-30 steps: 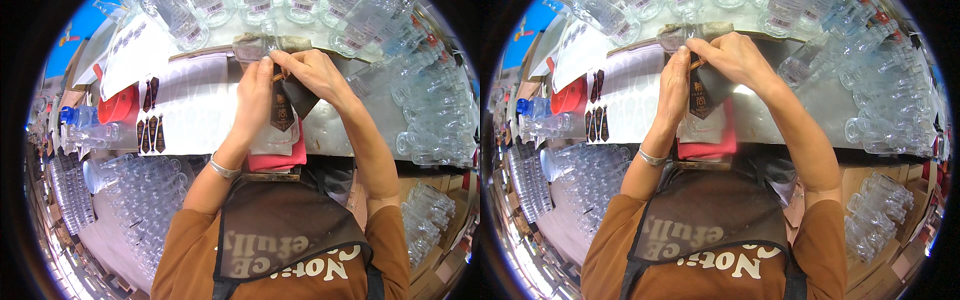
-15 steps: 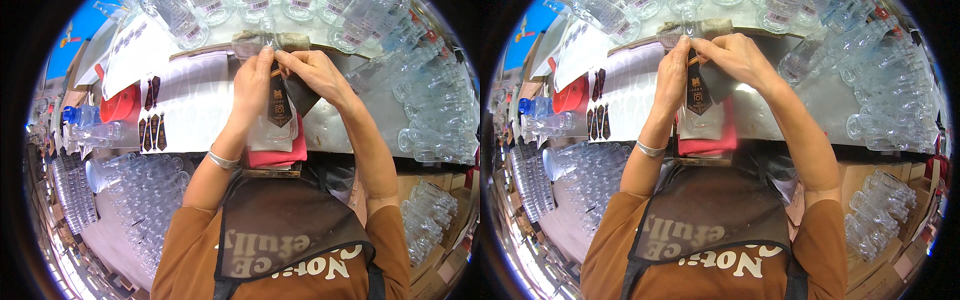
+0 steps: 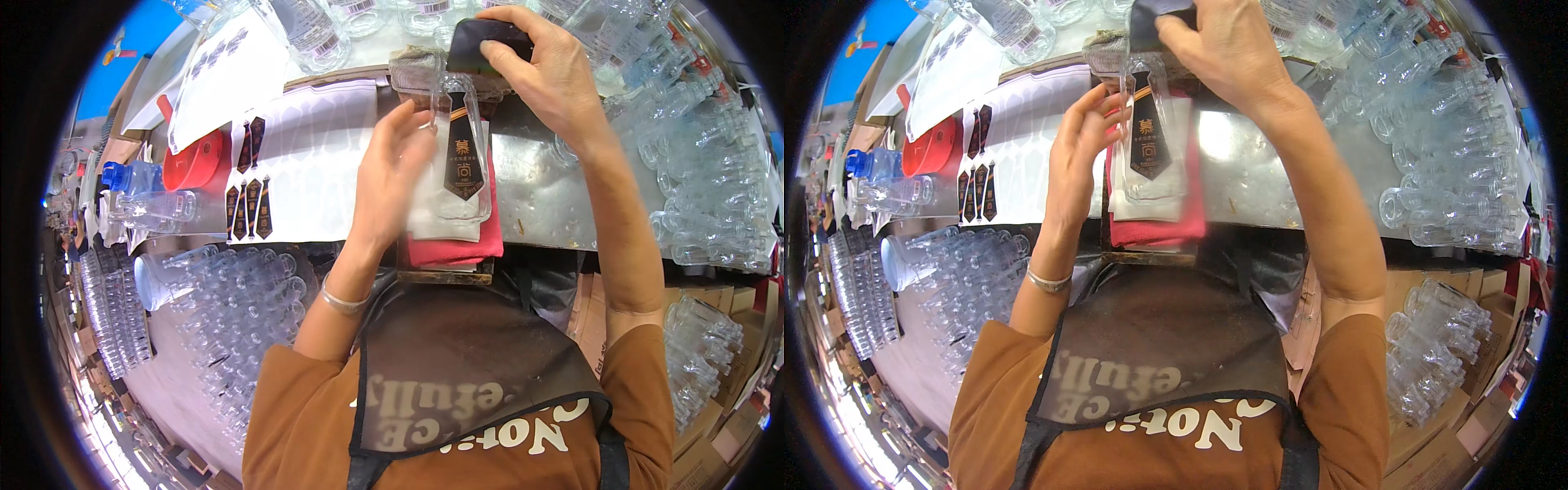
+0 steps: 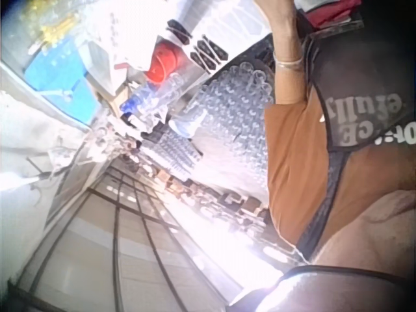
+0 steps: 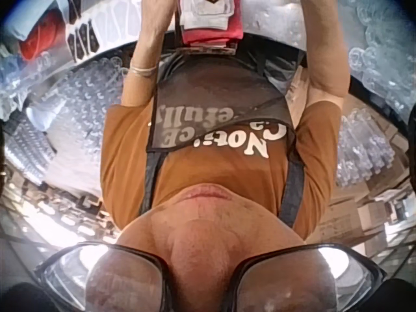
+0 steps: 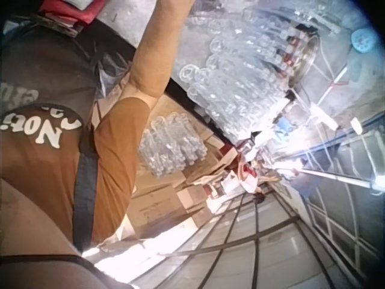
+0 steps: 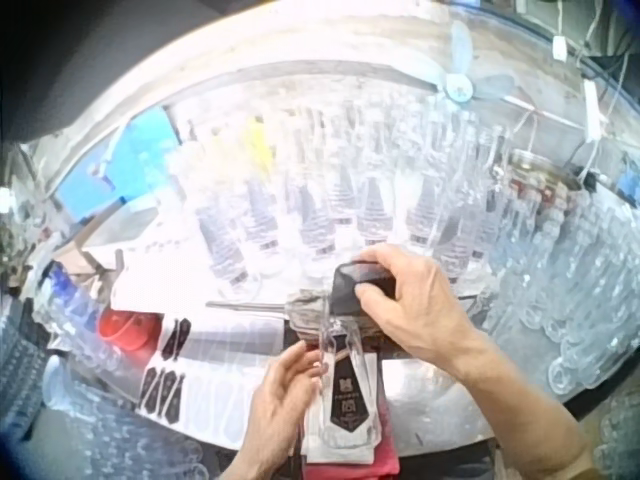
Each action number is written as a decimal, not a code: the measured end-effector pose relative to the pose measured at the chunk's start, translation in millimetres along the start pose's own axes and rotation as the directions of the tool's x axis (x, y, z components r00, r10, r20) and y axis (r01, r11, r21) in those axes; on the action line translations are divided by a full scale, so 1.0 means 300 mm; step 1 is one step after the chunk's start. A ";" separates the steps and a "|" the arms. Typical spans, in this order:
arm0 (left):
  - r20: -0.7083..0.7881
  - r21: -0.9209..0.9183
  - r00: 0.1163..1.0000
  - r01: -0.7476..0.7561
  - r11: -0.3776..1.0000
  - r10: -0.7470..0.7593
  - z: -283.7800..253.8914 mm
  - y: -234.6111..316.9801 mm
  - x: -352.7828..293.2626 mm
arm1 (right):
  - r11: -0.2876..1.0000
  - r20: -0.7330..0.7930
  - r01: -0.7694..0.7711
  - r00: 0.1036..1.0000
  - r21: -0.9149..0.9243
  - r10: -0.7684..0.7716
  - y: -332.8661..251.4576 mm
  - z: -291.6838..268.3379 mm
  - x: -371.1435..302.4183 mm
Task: The person repeatedly picks clear plastic bottles, applies a label to each bottle using a handheld labeler, and places the labeled bottles aside. The process is repeated for multiple bottles in a continuous loop.
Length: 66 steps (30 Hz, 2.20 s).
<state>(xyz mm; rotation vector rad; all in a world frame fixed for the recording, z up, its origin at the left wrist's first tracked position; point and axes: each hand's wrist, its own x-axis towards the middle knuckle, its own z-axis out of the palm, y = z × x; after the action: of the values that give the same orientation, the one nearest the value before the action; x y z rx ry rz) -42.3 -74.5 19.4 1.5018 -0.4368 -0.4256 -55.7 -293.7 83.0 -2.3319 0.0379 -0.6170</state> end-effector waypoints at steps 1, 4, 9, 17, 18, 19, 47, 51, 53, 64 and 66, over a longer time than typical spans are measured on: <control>0.050 0.135 0.995 -0.094 0.986 0.088 -0.017 -0.010 -0.028 | 0.998 0.086 0.023 0.996 0.060 -0.028 -0.032 -0.023 0.002; 0.233 0.450 0.933 -0.353 0.820 0.274 -0.029 -0.044 -0.118 | 0.986 0.025 0.166 0.986 0.010 -0.166 -0.038 -0.002 -0.004; 0.146 0.590 0.935 -0.345 0.730 0.324 -0.005 -0.098 -0.160 | 0.888 0.186 0.458 0.877 -0.043 -0.443 -0.117 0.034 -0.201; 0.156 0.476 0.929 -0.369 0.798 0.336 0.015 -0.095 -0.154 | 0.997 0.145 0.065 0.987 0.038 -0.070 -0.077 -0.009 -0.084; 0.157 0.475 0.933 -0.360 0.803 0.325 0.010 -0.098 -0.154 | 0.979 0.083 0.198 0.976 0.055 -0.202 -0.051 0.007 -0.109; 0.153 0.476 0.938 -0.345 0.809 0.310 0.001 -0.103 -0.156 | 0.942 0.024 0.328 0.944 0.068 -0.330 -0.040 0.030 -0.134; 0.108 0.466 0.943 -0.327 0.822 0.315 0.024 -0.086 -0.168 | 0.974 0.191 0.179 0.960 0.139 -0.204 -0.021 0.007 -0.177; 0.102 0.465 0.945 -0.321 0.825 0.310 0.021 -0.096 -0.168 | 0.908 -0.017 0.372 0.924 -0.191 -0.382 -0.042 0.003 -0.083; 0.119 0.508 0.960 -0.278 0.815 0.253 0.006 -0.106 -0.176 | 0.876 0.169 0.478 0.870 -0.059 -0.464 -0.089 0.042 -0.185; 0.134 0.534 0.923 -0.375 0.758 0.362 0.017 -0.089 -0.167 | 0.898 0.313 0.322 0.856 0.301 -0.412 -0.094 -0.013 -0.327; 0.192 0.577 0.912 -0.403 0.711 0.362 0.017 -0.080 -0.175 | 0.940 0.317 0.273 0.890 0.206 -0.328 -0.072 -0.018 -0.308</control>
<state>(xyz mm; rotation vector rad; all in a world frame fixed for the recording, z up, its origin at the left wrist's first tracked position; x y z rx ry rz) -89.7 -51.9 -5.3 1.9584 -0.9922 0.0183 -143.0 -262.9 61.5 -2.2750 -0.5293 -0.3292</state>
